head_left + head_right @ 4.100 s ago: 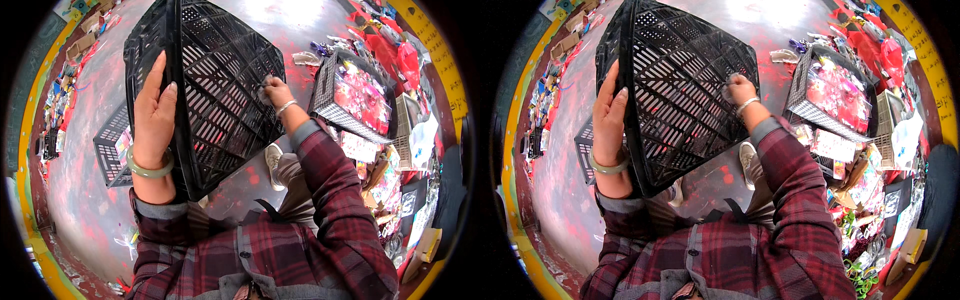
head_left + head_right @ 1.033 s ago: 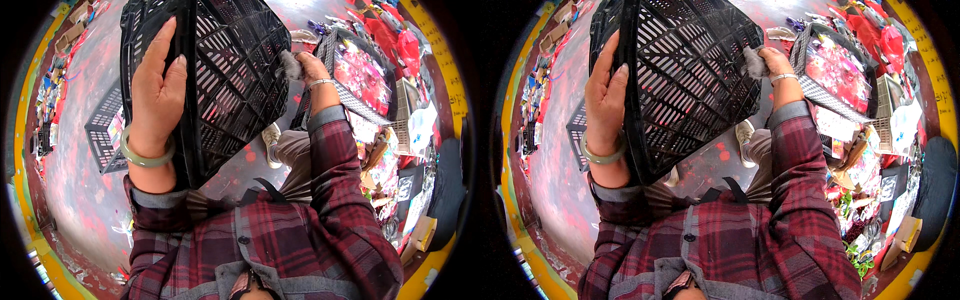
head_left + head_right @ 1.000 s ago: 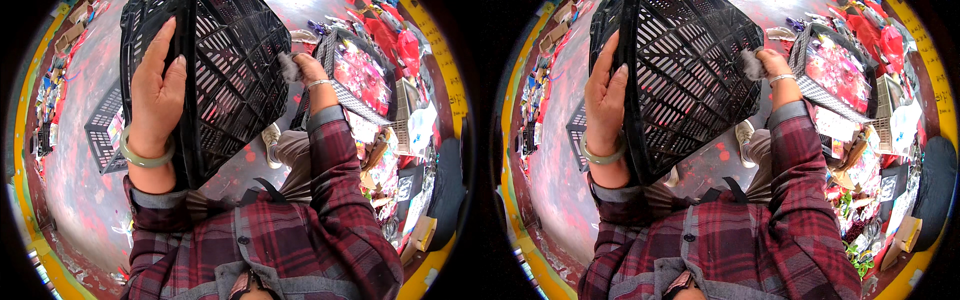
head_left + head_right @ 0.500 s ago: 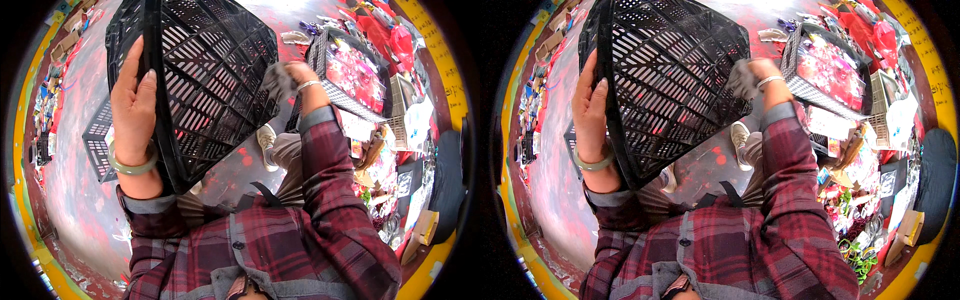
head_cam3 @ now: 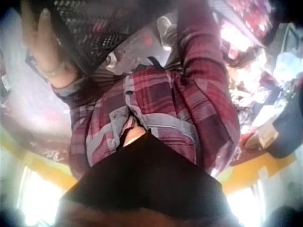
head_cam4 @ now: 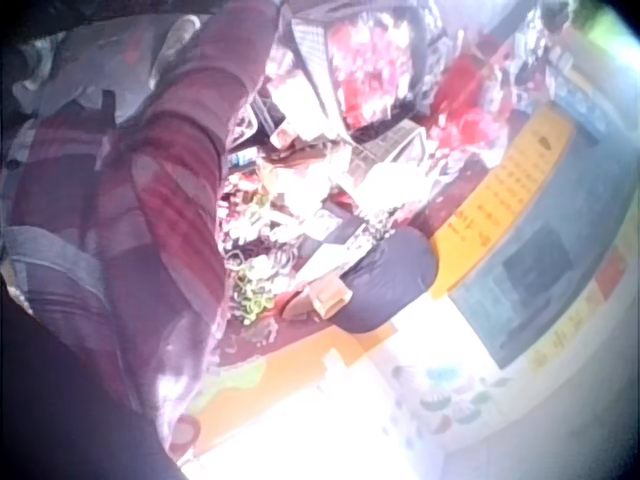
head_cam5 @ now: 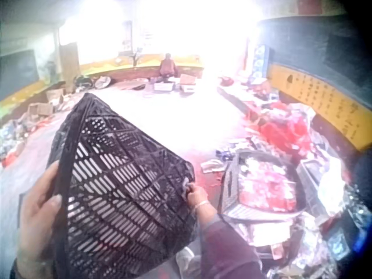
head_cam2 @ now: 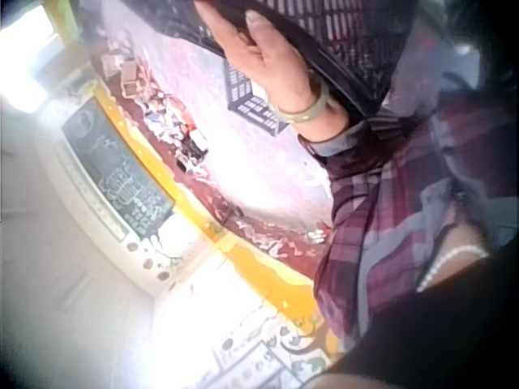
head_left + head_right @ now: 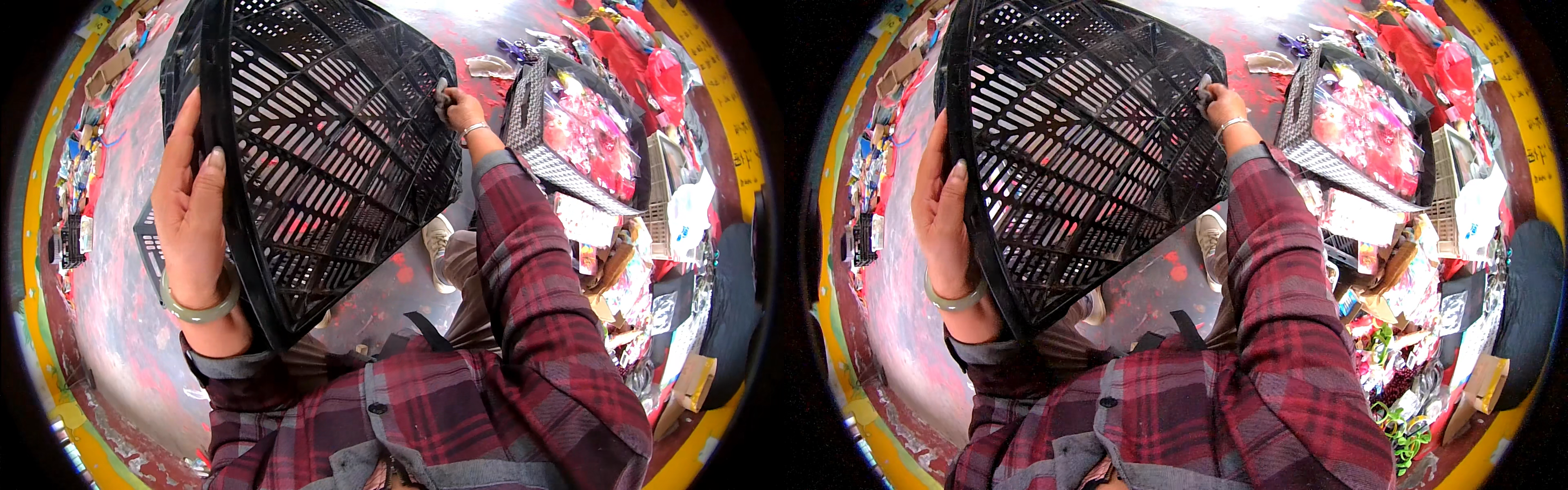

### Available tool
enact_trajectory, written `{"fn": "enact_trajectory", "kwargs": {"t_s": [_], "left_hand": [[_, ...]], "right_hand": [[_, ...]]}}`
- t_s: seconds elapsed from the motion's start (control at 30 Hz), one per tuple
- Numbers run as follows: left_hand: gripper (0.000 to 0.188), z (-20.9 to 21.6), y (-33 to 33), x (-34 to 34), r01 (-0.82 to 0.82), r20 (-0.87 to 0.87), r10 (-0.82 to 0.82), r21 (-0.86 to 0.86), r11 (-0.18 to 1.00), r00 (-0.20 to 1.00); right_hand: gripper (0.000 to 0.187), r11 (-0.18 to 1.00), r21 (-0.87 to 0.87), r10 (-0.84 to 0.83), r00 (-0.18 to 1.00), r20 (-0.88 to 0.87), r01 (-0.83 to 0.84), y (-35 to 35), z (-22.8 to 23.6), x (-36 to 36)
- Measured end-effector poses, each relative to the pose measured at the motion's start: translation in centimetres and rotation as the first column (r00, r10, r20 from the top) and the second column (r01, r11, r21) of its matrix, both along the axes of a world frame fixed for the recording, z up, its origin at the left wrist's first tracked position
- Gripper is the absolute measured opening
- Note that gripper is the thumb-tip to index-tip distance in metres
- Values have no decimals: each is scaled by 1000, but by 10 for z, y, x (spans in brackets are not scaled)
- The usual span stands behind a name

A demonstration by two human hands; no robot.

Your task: The person sits on the floor and wipes a black plastic crate with a cloth. They hold the crate with one hand and scrub its surface with the other, rotating the crate to clean different sides.

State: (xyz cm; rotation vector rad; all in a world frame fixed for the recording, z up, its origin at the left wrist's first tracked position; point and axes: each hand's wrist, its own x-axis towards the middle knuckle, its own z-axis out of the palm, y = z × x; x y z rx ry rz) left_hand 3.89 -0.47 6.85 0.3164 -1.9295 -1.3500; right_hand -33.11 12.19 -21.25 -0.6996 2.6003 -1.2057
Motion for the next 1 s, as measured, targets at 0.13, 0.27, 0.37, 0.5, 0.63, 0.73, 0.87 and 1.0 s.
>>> {"fn": "enact_trajectory", "kwargs": {"t_s": [0.13,0.27,0.37,0.5,0.63,0.73,0.87,1.0], "left_hand": [[47,0,2,2,4,-1,-4,-33,999,1000],[46,2,7,-3,7,0,-7,-84,996,1000],[46,-1,5,-4,-3,17,6,-177,984,1000],[45,-1,11,-7,-8,37,16,-205,979,999],[46,1,10,-6,-34,46,43,-169,985,998],[47,4,4,5,-55,62,72,-241,969,996],[48,0,2,6,-6,54,16,-176,984,998],[48,0,-2,6,-37,39,40,-77,996,998]], "right_hand": [[32,926,378,28,994,-105,14,-5,15,22],[31,906,423,32,994,-106,17,-7,14,20],[33,910,414,50,996,-72,-16,-3,24,25],[35,938,343,55,998,-21,-44,8,24,20],[39,919,373,121,992,49,-130,16,14,9],[37,984,-162,146,837,527,-69,24,21,17],[33,731,-632,568,284,773,258,58,33,-14],[40,664,-585,310,541,782,466,78,2,-7]]}}
